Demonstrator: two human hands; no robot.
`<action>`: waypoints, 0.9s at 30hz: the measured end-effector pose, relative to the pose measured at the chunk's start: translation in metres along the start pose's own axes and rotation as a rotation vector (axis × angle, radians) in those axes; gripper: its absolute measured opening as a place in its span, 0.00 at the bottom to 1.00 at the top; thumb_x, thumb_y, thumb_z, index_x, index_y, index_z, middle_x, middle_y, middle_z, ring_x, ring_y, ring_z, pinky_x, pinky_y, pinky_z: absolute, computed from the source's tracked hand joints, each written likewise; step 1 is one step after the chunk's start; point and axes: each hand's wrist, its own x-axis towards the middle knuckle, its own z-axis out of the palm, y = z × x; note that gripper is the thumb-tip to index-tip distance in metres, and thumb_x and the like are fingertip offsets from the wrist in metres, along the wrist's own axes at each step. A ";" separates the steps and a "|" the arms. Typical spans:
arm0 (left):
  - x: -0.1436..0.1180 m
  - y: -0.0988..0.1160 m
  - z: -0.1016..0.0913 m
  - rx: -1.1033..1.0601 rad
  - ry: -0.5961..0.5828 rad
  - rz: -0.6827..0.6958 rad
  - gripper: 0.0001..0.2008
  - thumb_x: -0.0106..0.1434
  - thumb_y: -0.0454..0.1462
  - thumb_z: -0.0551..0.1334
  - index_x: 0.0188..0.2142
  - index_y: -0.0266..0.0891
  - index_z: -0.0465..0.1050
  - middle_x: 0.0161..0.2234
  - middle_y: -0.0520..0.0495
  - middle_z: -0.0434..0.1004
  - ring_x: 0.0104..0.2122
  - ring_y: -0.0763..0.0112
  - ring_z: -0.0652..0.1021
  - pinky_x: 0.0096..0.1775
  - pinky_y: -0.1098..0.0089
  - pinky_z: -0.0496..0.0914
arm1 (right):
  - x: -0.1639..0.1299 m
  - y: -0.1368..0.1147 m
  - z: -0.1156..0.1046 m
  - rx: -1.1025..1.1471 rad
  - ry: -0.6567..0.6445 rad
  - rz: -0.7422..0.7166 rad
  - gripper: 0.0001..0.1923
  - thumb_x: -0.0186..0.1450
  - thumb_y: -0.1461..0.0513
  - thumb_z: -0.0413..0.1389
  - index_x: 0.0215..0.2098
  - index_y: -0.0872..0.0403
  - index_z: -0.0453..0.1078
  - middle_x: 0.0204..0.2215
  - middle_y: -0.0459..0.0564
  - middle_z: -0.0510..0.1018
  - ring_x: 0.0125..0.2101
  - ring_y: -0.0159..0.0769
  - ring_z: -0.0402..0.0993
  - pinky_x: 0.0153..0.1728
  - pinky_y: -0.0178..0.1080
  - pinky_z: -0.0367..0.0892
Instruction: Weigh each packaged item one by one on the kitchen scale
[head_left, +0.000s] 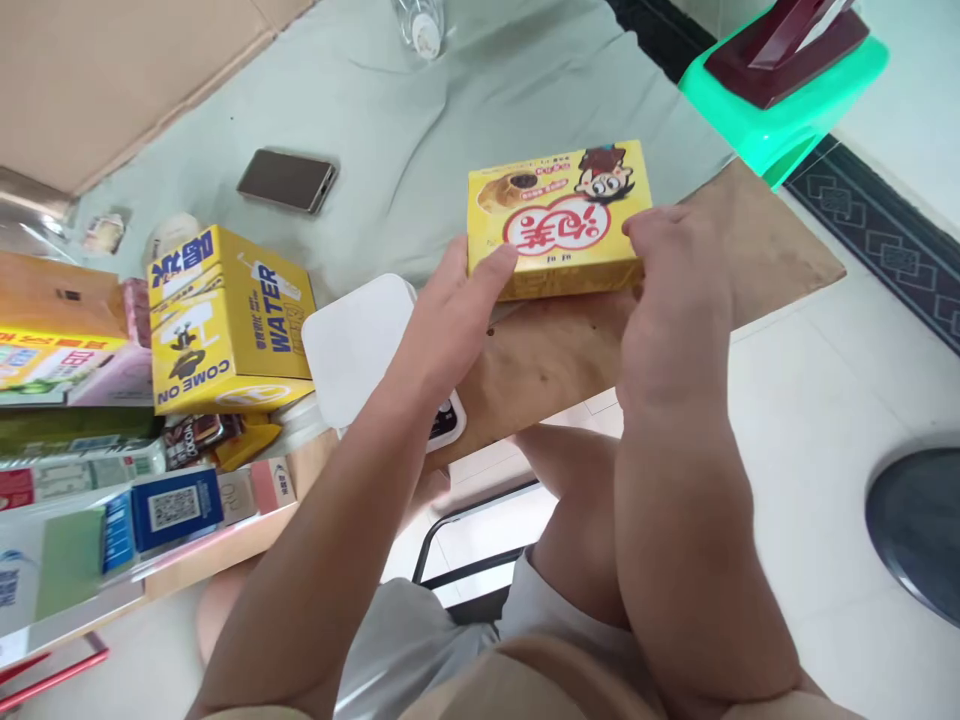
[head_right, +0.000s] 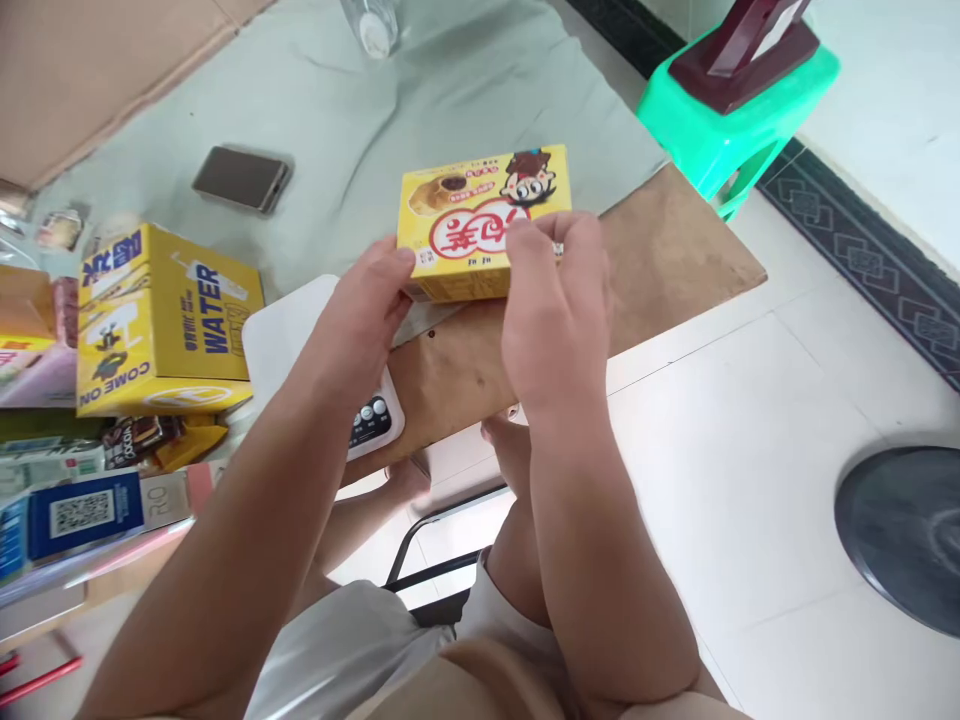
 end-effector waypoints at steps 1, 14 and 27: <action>-0.004 0.005 -0.001 -0.062 0.006 0.021 0.18 0.71 0.52 0.57 0.52 0.47 0.73 0.56 0.50 0.80 0.61 0.57 0.78 0.65 0.54 0.73 | -0.003 -0.008 0.004 -0.031 0.055 -0.006 0.10 0.73 0.53 0.51 0.38 0.49 0.68 0.43 0.47 0.72 0.53 0.41 0.72 0.60 0.56 0.69; -0.135 -0.029 -0.087 -0.158 0.467 0.178 0.27 0.62 0.60 0.61 0.59 0.60 0.76 0.64 0.58 0.74 0.74 0.48 0.61 0.76 0.47 0.56 | -0.056 -0.046 0.061 0.292 -0.417 -0.008 0.08 0.64 0.56 0.53 0.31 0.50 0.69 0.42 0.50 0.78 0.58 0.44 0.73 0.49 0.45 0.66; -0.175 -0.116 -0.093 0.154 0.705 0.572 0.32 0.64 0.62 0.53 0.60 0.53 0.71 0.51 0.40 0.71 0.52 0.44 0.75 0.54 0.36 0.69 | -0.052 -0.020 0.076 -0.037 -0.035 -0.171 0.05 0.65 0.63 0.47 0.33 0.52 0.65 0.32 0.48 0.68 0.37 0.34 0.71 0.41 0.43 0.63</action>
